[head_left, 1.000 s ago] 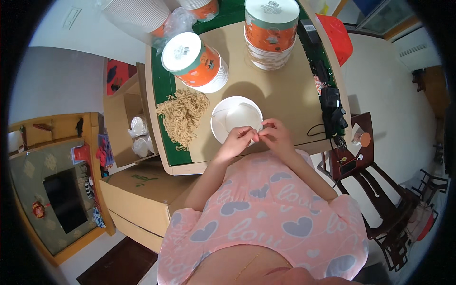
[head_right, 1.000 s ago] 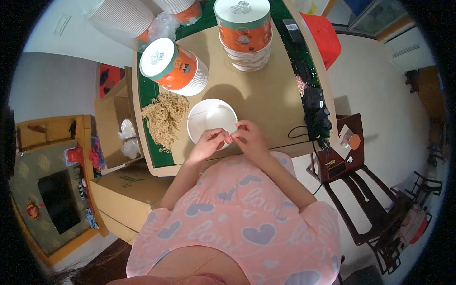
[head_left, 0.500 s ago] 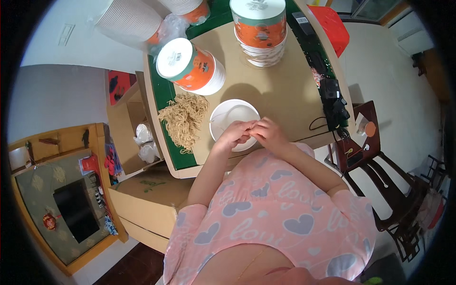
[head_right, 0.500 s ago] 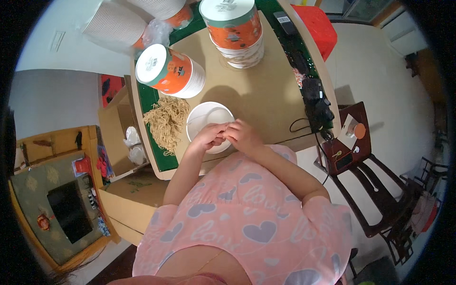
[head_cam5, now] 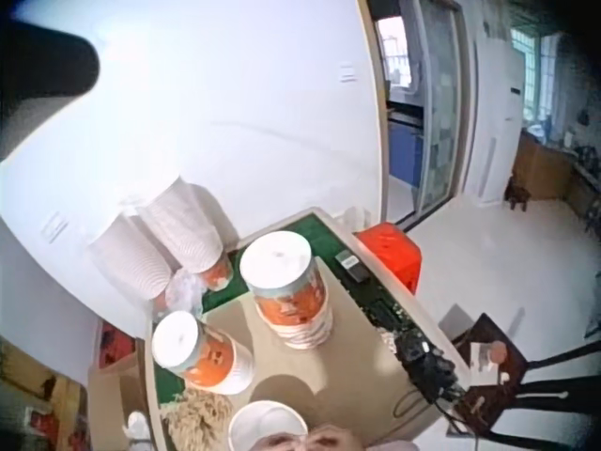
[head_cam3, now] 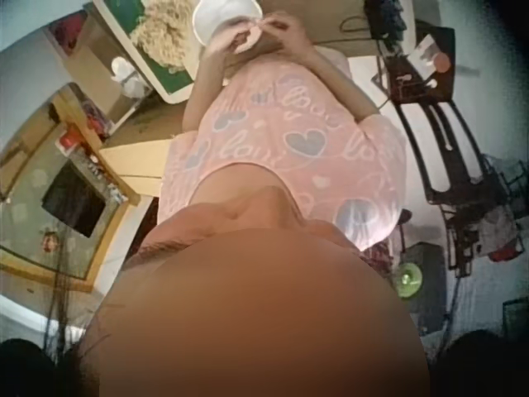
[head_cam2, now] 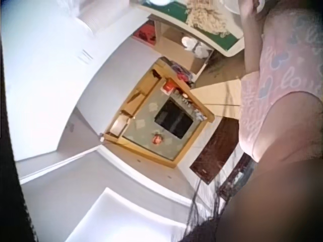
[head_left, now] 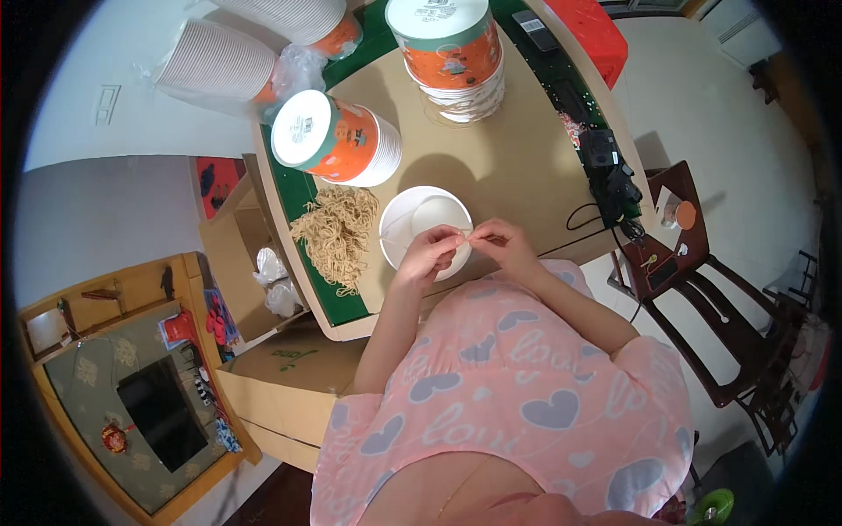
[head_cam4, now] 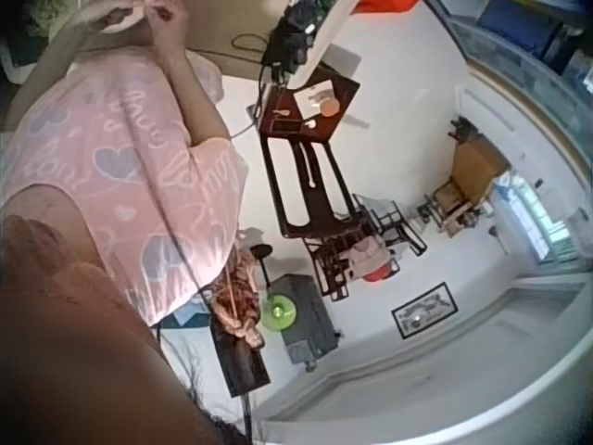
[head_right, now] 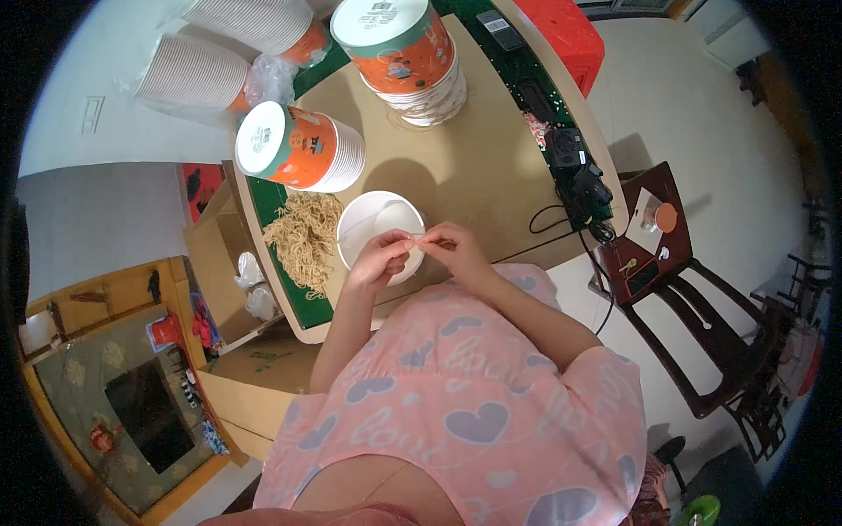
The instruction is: Sorting and preparing paper food bowls and lids for packaging into boxes.
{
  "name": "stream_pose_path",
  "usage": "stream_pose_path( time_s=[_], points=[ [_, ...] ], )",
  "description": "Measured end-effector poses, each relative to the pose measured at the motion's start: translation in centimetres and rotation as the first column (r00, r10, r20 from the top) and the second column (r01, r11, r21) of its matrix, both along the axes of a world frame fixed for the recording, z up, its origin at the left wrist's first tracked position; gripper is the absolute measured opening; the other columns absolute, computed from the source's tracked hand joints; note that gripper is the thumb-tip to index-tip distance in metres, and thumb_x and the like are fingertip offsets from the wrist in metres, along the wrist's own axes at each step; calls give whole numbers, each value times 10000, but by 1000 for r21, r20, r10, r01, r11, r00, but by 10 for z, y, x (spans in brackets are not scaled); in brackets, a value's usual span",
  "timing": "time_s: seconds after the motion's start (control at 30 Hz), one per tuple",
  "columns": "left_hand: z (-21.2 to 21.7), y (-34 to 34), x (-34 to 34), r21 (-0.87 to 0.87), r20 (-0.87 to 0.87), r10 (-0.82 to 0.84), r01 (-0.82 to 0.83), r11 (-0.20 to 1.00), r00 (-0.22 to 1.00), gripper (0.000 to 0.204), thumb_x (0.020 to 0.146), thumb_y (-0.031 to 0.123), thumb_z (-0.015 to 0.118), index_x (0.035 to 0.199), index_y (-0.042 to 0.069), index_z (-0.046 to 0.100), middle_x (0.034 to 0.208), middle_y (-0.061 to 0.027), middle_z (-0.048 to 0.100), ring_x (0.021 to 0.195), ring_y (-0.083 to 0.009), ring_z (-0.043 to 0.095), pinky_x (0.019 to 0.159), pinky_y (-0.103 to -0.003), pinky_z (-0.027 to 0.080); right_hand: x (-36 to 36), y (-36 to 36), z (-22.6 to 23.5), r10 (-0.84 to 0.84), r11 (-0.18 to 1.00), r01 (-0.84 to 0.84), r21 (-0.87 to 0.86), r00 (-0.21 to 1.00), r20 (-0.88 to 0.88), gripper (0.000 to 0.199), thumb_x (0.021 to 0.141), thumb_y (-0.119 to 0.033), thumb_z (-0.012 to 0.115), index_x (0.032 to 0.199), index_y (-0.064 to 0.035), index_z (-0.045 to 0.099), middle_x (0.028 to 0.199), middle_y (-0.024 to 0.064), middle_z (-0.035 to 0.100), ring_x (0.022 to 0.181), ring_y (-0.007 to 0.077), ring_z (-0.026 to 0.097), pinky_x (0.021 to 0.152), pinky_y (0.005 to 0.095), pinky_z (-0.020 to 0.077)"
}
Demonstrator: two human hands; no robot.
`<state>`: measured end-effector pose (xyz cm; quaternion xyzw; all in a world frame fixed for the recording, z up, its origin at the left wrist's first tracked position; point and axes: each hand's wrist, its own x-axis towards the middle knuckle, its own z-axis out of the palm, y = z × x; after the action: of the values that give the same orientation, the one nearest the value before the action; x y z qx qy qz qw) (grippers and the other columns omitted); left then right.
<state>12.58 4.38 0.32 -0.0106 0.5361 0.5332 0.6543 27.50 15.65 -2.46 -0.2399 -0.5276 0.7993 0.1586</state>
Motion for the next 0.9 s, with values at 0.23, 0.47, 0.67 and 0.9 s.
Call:
stream_pose_path(
  time_s=[0.23, 0.47, 0.67, 0.9],
  points=[
    [3, -2, 12, 25, -313, -44, 55, 998, 949, 88, 801, 108, 679, 845, 44, 636, 677, 41, 552, 513, -13, 391, 439, -183, 254, -3, -1, -3, -15, 998, 17, -60, 999, 42, 45, 826, -44, 621, 868, -27, 620, 845, 14, 622, 784, 89, 576, 745, 232, 465],
    [-13, -7, 29, 214, -608, 90, 53, 975, 789, 49, 786, 13, 665, 822, 40, 646, 761, 27, 608, 622, -42, 502, 584, -195, 407, -9, -5, -2, -117, 991, 123, -62, 989, 85, 267, 787, -45, 659, 1003, -57, 502, 841, 42, 636, 775, 88, 578, 709, 236, 465],
    [9, -7, 28, 21, -917, -114, 331, 944, 381, 80, 784, 9, 664, 854, 45, 649, 775, 2, 575, 637, -48, 505, 548, -196, 397, -9, -6, -2, -94, 996, 94, 9, 990, 104, 401, 787, -33, 650, 1140, -87, 469, 821, 48, 643, 749, 101, 587, 689, 239, 464],
    [1, -12, 31, 51, -910, -41, 209, 977, 413, 93, 777, 0, 665, 858, 43, 649, 763, 7, 575, 629, -37, 499, 545, -184, 387, -6, -2, 6, 38, 963, -42, 266, 999, 20, 465, 784, -14, 641, 1207, -112, 476, 797, 18, 642, 712, 87, 585, 642, 238, 461]
  ],
)
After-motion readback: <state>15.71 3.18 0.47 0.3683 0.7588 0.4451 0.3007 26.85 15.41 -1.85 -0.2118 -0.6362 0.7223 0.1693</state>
